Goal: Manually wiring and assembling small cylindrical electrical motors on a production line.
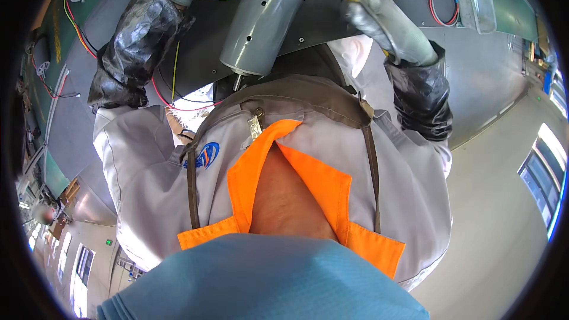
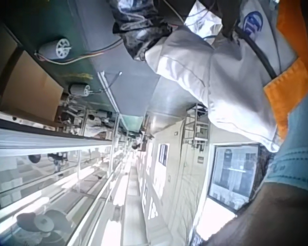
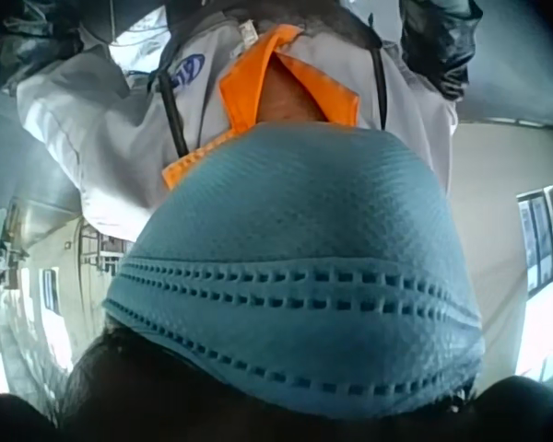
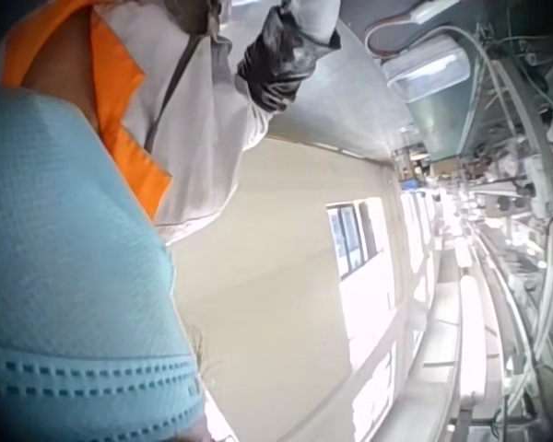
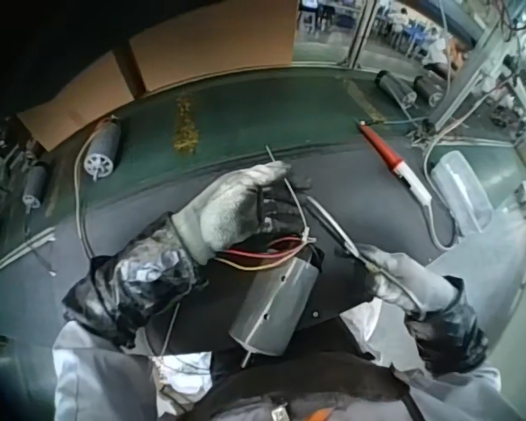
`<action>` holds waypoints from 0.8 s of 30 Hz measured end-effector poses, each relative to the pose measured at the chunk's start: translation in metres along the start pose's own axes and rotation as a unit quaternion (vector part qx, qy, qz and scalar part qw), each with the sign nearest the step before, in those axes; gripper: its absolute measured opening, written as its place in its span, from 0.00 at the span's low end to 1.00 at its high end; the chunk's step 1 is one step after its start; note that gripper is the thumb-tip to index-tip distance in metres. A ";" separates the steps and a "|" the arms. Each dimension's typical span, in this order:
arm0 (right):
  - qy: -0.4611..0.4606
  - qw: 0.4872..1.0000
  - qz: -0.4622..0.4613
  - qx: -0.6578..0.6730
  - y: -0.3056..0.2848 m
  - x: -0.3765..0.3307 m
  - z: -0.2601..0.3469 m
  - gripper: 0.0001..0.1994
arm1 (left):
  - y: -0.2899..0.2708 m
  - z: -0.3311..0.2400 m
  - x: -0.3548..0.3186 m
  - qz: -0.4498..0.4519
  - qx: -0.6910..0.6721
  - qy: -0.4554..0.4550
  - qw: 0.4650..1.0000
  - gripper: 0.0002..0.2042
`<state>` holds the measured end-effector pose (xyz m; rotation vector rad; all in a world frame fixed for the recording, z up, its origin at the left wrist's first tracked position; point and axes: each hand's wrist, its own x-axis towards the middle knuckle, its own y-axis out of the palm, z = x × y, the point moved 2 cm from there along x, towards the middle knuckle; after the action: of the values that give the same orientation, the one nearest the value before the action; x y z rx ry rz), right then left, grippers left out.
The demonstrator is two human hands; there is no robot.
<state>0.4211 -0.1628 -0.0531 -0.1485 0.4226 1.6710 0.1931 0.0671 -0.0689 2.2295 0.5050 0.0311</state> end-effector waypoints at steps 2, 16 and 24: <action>-0.038 0.972 0.020 -0.231 0.006 0.004 0.021 0.38 | 0.001 0.001 0.003 0.021 -0.004 0.030 0.999 0.16; 0.030 0.929 -0.087 -0.357 0.015 0.003 0.031 0.22 | 0.047 -0.044 -0.076 0.002 0.697 0.362 0.619 0.23; -0.145 0.835 -0.128 -0.515 0.017 0.029 0.001 0.17 | 0.047 0.045 -0.126 -0.091 0.720 0.259 0.638 0.44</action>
<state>0.4005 -0.1367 -0.0586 -0.6998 -0.7457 1.4577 0.1016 -0.0392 -0.0456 3.7435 1.4435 0.2454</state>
